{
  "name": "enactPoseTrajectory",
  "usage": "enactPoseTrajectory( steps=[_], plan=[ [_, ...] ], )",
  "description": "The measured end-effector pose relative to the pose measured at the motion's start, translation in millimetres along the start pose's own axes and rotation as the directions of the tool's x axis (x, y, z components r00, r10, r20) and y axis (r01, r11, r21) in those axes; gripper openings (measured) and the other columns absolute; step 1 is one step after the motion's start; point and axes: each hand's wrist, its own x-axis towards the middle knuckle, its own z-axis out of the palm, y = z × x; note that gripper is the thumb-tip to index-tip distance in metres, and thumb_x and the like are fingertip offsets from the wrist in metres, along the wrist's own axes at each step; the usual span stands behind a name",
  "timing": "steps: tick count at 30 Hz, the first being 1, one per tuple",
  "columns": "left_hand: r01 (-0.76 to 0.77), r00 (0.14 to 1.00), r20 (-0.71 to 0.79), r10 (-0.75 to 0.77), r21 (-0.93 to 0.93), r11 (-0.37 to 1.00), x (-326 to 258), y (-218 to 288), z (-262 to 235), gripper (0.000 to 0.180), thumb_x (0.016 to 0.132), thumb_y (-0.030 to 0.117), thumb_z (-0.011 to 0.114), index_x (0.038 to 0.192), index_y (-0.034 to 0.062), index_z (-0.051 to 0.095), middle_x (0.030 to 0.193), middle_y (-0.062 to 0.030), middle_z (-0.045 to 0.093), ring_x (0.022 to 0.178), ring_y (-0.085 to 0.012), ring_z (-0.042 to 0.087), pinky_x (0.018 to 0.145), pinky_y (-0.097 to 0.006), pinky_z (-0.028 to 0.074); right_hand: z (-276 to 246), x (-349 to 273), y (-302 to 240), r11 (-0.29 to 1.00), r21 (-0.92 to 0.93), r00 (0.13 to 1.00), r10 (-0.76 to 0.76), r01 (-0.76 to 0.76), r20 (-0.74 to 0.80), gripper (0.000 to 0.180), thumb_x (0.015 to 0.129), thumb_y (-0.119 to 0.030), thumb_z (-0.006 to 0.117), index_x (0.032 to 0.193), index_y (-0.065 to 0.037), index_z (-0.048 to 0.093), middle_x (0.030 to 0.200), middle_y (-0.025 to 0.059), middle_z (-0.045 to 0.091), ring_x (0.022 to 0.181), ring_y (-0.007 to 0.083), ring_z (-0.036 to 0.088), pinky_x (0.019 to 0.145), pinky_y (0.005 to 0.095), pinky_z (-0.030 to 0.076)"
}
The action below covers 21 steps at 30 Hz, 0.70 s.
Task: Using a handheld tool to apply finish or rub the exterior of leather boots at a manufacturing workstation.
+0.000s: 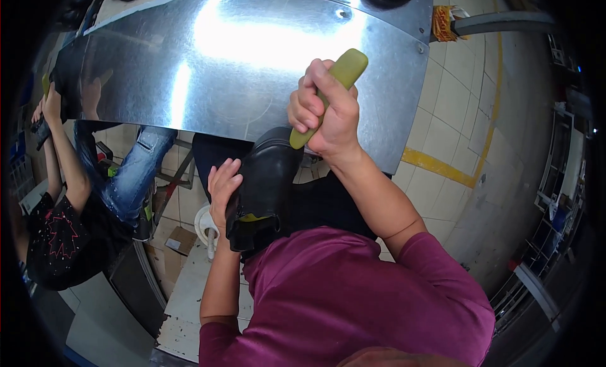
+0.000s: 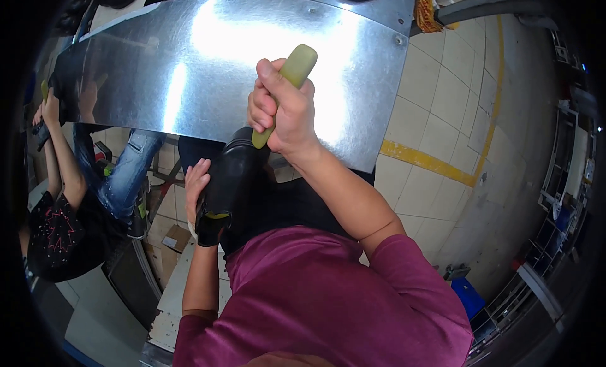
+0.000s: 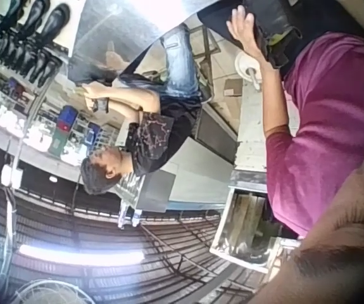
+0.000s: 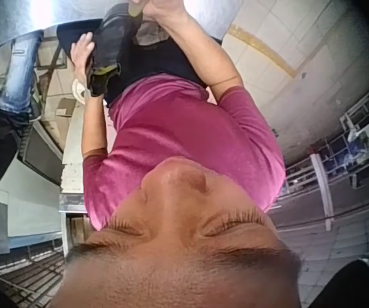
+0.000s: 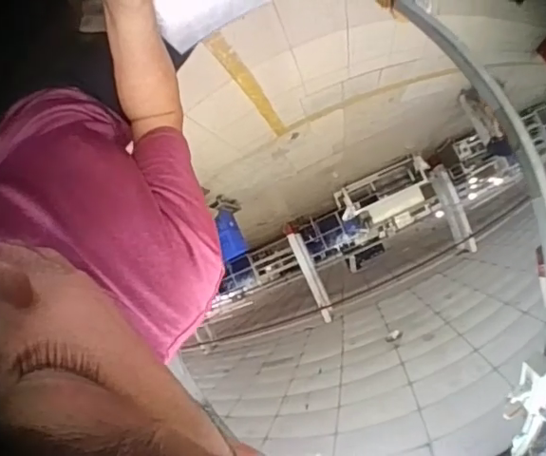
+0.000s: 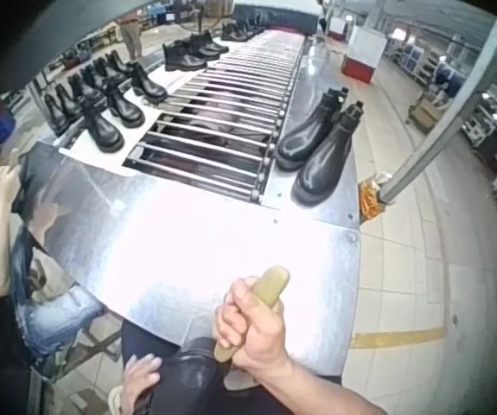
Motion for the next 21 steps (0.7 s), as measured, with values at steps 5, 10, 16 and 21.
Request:
enactPoseTrajectory(
  steps=[5,10,16,21],
  plan=[
    [0.014,0.999,-0.039,-0.014,0.003,1.000,-3,-10,5,0.032,0.100,0.027,0.062,0.127,0.0112,0.055,0.135,-0.0184,0.065,0.128,-0.0361,0.061,0.119,-0.056,0.031,5,9,-1,0.982,-0.184,0.920,0.117,-0.050,0.374,0.022,0.100,-0.021,0.067,0.086,-0.007,0.058,0.060,-0.0009,0.047,0.044,0.0070,0.041,0.042,0.0255,0.036],
    [-0.020,0.997,-0.075,0.018,-0.023,1.000,0,-11,13,0.028,0.103,0.024,0.061,0.125,0.0093,0.055,0.136,-0.0213,0.065,0.129,-0.0363,0.061,0.120,-0.059,0.030,20,20,7,0.864,-0.486,0.778,0.213,0.133,0.591,0.022,0.089,-0.021,0.082,0.087,-0.005,0.067,0.069,-0.0026,0.058,0.055,0.0040,0.051,0.048,0.0216,0.036],
    [0.016,1.000,0.020,-0.016,-0.003,1.000,-3,1,4,0.043,0.093,0.017,0.074,0.130,0.0089,0.054,0.138,-0.0234,0.063,0.130,-0.0367,0.060,0.118,-0.052,0.037,2,7,1,0.986,-0.163,0.958,0.065,-0.019,0.280,0.020,0.100,-0.023,0.071,0.092,-0.006,0.063,0.058,-0.0047,0.044,0.044,0.0033,0.041,0.039,0.0209,0.032],
    [0.093,0.981,0.171,-0.097,0.032,0.995,8,9,-9,0.082,0.072,0.012,0.094,0.142,0.0094,0.051,0.143,-0.0197,0.059,0.130,-0.0352,0.058,0.113,-0.046,0.045,-15,-13,-7,0.999,0.024,0.979,-0.046,0.042,0.197,0.019,0.103,-0.023,0.065,0.093,-0.008,0.059,0.057,-0.0035,0.041,0.042,0.0064,0.040,0.040,0.0237,0.033]
  ],
)
